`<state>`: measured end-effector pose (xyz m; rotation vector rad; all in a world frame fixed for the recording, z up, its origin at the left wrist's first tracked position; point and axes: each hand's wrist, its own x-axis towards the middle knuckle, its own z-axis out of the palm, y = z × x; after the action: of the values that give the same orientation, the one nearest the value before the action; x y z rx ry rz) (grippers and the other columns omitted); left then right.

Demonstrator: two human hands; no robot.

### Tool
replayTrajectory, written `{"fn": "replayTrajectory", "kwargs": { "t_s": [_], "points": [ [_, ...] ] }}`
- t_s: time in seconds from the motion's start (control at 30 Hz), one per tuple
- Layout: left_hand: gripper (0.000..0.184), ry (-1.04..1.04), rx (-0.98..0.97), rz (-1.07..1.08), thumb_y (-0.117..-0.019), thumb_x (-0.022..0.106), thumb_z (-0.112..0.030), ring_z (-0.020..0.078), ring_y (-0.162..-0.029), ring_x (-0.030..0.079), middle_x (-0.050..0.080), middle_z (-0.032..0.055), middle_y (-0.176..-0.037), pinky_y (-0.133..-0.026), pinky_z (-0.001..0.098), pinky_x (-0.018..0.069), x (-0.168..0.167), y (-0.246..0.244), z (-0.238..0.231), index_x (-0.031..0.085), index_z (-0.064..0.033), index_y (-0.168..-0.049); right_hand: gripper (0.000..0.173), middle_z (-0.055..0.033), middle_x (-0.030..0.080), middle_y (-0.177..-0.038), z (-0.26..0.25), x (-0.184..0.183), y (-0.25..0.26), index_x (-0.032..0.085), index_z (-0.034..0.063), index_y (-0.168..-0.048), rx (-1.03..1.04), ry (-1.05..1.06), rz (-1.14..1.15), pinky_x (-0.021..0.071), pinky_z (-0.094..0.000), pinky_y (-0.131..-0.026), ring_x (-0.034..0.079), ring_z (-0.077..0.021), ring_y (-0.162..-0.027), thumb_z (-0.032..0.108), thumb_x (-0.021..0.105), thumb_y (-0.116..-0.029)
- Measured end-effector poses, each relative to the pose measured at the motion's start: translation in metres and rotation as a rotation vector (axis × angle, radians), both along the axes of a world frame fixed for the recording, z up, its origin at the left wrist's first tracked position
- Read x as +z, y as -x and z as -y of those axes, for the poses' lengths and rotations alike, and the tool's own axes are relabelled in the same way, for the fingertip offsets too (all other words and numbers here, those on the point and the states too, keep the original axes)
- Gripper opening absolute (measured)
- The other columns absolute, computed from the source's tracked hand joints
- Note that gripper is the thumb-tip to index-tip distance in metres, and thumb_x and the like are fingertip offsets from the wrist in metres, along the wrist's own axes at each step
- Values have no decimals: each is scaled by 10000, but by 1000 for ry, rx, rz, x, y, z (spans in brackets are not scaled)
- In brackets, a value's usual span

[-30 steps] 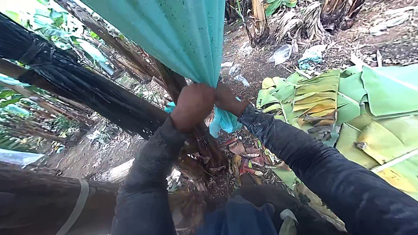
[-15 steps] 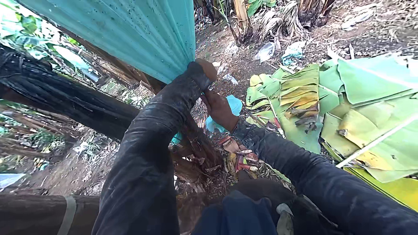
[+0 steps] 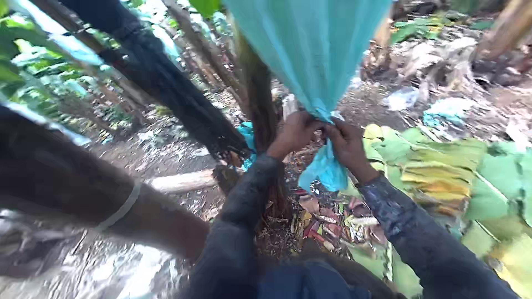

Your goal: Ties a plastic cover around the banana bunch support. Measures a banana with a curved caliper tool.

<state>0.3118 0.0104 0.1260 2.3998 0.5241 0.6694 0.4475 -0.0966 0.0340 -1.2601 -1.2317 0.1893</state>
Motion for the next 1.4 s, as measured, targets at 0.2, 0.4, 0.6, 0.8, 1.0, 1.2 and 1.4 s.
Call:
{"fn": "replayTrajectory", "kwargs": {
  "t_s": [0.2,0.4,0.6,0.8,1.0,1.2,1.4],
  "points": [
    [126,-287,98,126,-953,668,-70,256,-722,695,698,143,-757,-713,477,578,1,18,36,732,23,-897,399,-284,711,-981,-9,-2,18,620,-65,-1324,-325,-52,373,545,-595,-820,704,-421,-881,216,466,-1087],
    [233,-259,50,304,-945,744,-197,193,-658,679,698,96,-708,-686,446,583,-15,9,8,729,3,-826,467,-273,590,-1341,-4,12,7,578,12,-1363,-153,59,567,419,-638,-1066,543,-436,-1297,342,367,-1108],
    [189,-502,115,376,-958,708,-158,193,-683,695,710,87,-749,-653,414,588,-28,-2,-1,741,-16,-837,409,-217,698,-1020,15,54,-18,706,-3,-1121,-171,120,385,542,-549,-821,679,-319,-871,385,612,-1031],
    [115,-686,201,-77,-933,657,-72,274,-792,699,692,110,-943,-618,462,593,-19,21,56,725,-61,-1025,204,13,730,-1084,23,48,3,726,100,-1129,158,-57,-139,598,-320,-811,687,-92,-886,233,622,-1016],
    [145,-976,-55,-134,-953,621,-65,268,-904,718,724,110,-1001,-701,399,599,31,42,60,733,-37,-1039,308,-147,717,-1166,11,45,2,731,-12,-1097,65,-152,385,554,-354,-986,681,-147,-1110,195,521,-1010],
    [264,-946,-351,74,-923,638,54,297,-952,703,716,150,-972,-813,427,588,56,35,0,770,-63,-1119,169,-44,695,-1160,3,51,13,753,49,-1034,232,-182,68,603,-323,-883,683,-99,-995,180,662,-976],
    [321,-852,-483,67,-955,603,13,285,-1132,645,667,134,-1189,-971,463,563,48,28,-9,729,-101,-1228,118,-105,664,-1230,17,50,5,737,21,-1028,218,-162,-45,615,-359,-860,677,-168,-1035,81,699,-935]
  ]
}}
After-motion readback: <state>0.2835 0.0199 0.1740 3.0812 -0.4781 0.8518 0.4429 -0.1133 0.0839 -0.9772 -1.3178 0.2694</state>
